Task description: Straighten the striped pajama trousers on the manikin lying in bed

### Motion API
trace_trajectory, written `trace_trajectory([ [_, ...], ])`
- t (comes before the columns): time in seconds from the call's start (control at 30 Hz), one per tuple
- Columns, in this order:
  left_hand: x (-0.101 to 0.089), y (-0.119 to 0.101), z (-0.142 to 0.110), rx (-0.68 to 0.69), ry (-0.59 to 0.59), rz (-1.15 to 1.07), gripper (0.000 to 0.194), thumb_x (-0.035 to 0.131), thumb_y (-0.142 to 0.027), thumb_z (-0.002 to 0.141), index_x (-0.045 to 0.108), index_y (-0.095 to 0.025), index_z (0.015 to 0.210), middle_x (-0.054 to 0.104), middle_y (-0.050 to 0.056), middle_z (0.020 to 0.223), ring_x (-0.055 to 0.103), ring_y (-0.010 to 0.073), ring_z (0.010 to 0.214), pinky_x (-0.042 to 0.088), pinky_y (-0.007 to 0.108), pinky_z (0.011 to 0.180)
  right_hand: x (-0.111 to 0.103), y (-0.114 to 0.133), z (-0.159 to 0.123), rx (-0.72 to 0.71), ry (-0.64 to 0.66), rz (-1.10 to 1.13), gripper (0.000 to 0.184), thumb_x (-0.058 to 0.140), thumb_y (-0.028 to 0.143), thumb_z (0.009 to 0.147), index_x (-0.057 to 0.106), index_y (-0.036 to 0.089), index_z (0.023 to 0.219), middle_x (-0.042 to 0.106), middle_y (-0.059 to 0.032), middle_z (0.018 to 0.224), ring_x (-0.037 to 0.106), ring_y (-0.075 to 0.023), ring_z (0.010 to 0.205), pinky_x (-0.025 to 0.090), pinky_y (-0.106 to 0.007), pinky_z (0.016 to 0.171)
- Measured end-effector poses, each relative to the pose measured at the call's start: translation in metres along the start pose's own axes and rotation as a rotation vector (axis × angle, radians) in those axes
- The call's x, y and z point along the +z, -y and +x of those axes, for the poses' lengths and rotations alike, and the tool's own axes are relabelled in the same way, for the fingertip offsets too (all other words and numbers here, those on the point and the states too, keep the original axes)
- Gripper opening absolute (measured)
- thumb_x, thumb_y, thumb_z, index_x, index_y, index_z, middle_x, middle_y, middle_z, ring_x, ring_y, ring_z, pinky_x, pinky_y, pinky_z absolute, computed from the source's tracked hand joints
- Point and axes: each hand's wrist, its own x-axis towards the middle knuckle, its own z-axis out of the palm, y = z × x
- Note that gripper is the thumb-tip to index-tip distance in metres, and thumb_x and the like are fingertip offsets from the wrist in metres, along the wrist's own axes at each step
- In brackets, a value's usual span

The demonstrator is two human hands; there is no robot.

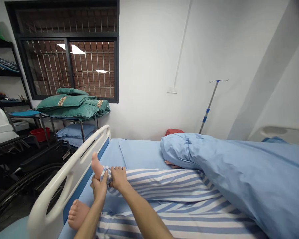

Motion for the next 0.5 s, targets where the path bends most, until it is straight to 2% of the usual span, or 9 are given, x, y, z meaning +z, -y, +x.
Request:
trace_trajectory([
  [0.13,-0.022,-0.078,-0.014,0.132,-0.107,-0.12,0.066,0.048,-0.059,0.074,0.043,-0.014,0.121,0.053,0.018,0.116,0.046,0.0293,0.119,0.041,0.039,0.094,-0.084,-0.013,0.0,0.027,-0.091,0.03,0.049,0.066,0.033,0.06,0.049,0.018,0.103,0.063,-0.0083,0.102,0.058,-0.0254,0.096,0.038,-0.038,0.082],
  [0.3,-0.04,-0.182,-0.041,0.35,-0.106,-0.124,0.064,0.049,-0.057,0.075,0.038,-0.021,0.127,0.048,0.013,0.122,0.047,0.0266,0.116,0.039,0.037,0.094,-0.187,-0.045,-0.01,0.085,-0.191,0.1,0.052,0.063,0.043,0.065,0.046,0.021,0.109,0.064,-0.0062,0.103,0.058,-0.0246,0.097,0.039,-0.033,0.078],
  [0.4,-0.046,-0.229,-0.057,0.453,-0.094,-0.077,0.065,0.044,-0.061,0.076,0.036,-0.022,0.128,0.045,0.013,0.124,0.05,0.0282,0.112,0.041,0.04,0.09,-0.226,-0.066,-0.016,0.106,-0.272,0.148,0.056,0.063,0.044,0.066,0.044,0.023,0.114,0.064,-0.0044,0.102,0.059,-0.0239,0.094,0.041,-0.031,0.074],
  [0.5,-0.048,-0.252,-0.065,0.504,-0.09,-0.048,0.067,0.041,-0.064,0.077,0.037,-0.021,0.128,0.046,0.013,0.121,0.052,0.029,0.109,0.042,0.04,0.087,-0.243,-0.077,-0.018,0.142,-0.312,0.169,0.06,0.063,0.046,0.066,0.041,0.022,0.117,0.064,-0.0041,0.1,0.06,-0.0234,0.092,0.042,-0.032,0.074],
])
